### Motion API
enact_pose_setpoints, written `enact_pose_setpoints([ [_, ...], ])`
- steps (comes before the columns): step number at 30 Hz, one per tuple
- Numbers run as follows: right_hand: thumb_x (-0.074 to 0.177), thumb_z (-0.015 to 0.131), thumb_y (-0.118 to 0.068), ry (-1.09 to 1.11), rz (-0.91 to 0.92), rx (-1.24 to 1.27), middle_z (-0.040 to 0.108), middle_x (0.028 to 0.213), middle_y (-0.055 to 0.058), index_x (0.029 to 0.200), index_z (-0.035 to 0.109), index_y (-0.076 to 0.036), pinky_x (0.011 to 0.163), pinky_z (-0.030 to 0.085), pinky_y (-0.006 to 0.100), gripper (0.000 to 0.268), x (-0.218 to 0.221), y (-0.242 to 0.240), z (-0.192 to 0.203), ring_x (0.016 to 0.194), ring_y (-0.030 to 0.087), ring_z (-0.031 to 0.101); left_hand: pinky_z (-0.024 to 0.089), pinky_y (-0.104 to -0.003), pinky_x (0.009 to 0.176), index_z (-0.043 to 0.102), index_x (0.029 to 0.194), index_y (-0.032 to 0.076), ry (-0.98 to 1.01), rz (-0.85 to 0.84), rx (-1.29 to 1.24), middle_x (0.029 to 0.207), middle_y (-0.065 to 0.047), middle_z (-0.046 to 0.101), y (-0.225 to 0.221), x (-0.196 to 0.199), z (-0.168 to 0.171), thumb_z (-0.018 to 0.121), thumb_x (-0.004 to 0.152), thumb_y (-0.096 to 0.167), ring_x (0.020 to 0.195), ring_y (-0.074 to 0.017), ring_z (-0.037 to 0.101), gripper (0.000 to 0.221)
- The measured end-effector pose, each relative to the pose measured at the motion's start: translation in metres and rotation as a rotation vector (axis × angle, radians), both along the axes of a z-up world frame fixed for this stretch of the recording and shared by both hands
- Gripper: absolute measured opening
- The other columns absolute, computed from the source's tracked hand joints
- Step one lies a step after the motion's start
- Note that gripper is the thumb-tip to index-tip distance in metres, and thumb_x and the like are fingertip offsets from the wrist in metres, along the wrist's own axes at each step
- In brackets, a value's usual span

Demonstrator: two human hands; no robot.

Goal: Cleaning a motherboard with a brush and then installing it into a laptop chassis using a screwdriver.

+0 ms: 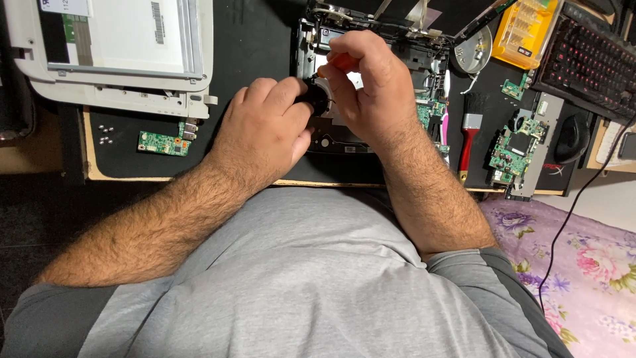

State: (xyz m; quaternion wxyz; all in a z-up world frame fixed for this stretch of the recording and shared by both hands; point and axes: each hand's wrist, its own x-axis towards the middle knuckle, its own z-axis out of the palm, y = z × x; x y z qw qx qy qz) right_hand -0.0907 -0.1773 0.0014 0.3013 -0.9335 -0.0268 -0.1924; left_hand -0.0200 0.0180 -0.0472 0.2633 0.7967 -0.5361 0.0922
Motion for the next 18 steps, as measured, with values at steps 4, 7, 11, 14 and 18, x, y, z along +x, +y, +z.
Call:
enact_pose_setpoints([
  [4,0.105,0.075,0.005,-0.042,0.053,-0.08,0.07,0.104,0.01,0.133,0.055,-0.009,0.078,0.057,0.035,0.037,0.0003,-0.0015,0.0013,0.087,0.023,0.07,0.054,-0.044,0.074,0.07,0.112,0.009,0.131,0.001,0.044,0.137,-0.012,0.055,0.0007,0.0015,0.0039,0.079,0.079,0.029,0.101,-0.0313,0.056,0.039],
  [7,0.109,0.073,0.005,-0.039,0.097,-0.059,0.069,0.117,0.011,0.15,0.047,-0.012,0.087,0.063,0.036,0.051,-0.0034,-0.0052,-0.0024,0.099,0.024,0.072,0.054,-0.047,0.074,0.071,0.115,0.01,0.178,0.015,0.061,0.139,-0.01,0.054,0.0,0.0016,0.0043,0.078,0.081,0.032,0.106,-0.0324,0.055,0.041],
  [11,0.111,0.051,0.008,-0.075,0.244,-0.084,0.069,0.116,0.019,0.15,0.043,-0.004,0.094,0.06,0.045,0.042,-0.0018,-0.0039,0.0049,0.104,0.035,0.07,0.054,-0.049,0.076,0.073,0.114,0.008,0.14,0.011,0.063,0.138,-0.01,0.052,-0.0008,0.0019,0.0024,0.078,0.085,0.037,0.108,-0.0326,0.053,0.042],
  [14,0.113,0.049,0.002,-0.141,0.265,-0.094,0.07,0.11,0.018,0.142,0.046,-0.008,0.086,0.06,0.045,0.031,-0.001,-0.0024,0.001,0.099,0.036,0.072,0.055,-0.05,0.076,0.065,0.129,0.012,0.147,-0.001,0.089,0.143,-0.004,0.047,-0.002,0.0014,0.0063,0.078,0.09,0.037,0.105,-0.0315,0.052,0.048],
  [18,0.111,0.062,-0.004,-0.245,0.24,-0.084,0.072,0.105,0.02,0.126,0.056,-0.006,0.073,0.059,0.043,0.017,0.0025,-0.0032,-0.0006,0.086,0.034,0.073,0.055,-0.044,0.072,0.063,0.139,0.014,0.029,0.019,0.107,0.147,0.005,0.049,-0.003,0.0009,0.0017,0.076,0.092,0.043,0.099,-0.0262,0.051,0.057],
])
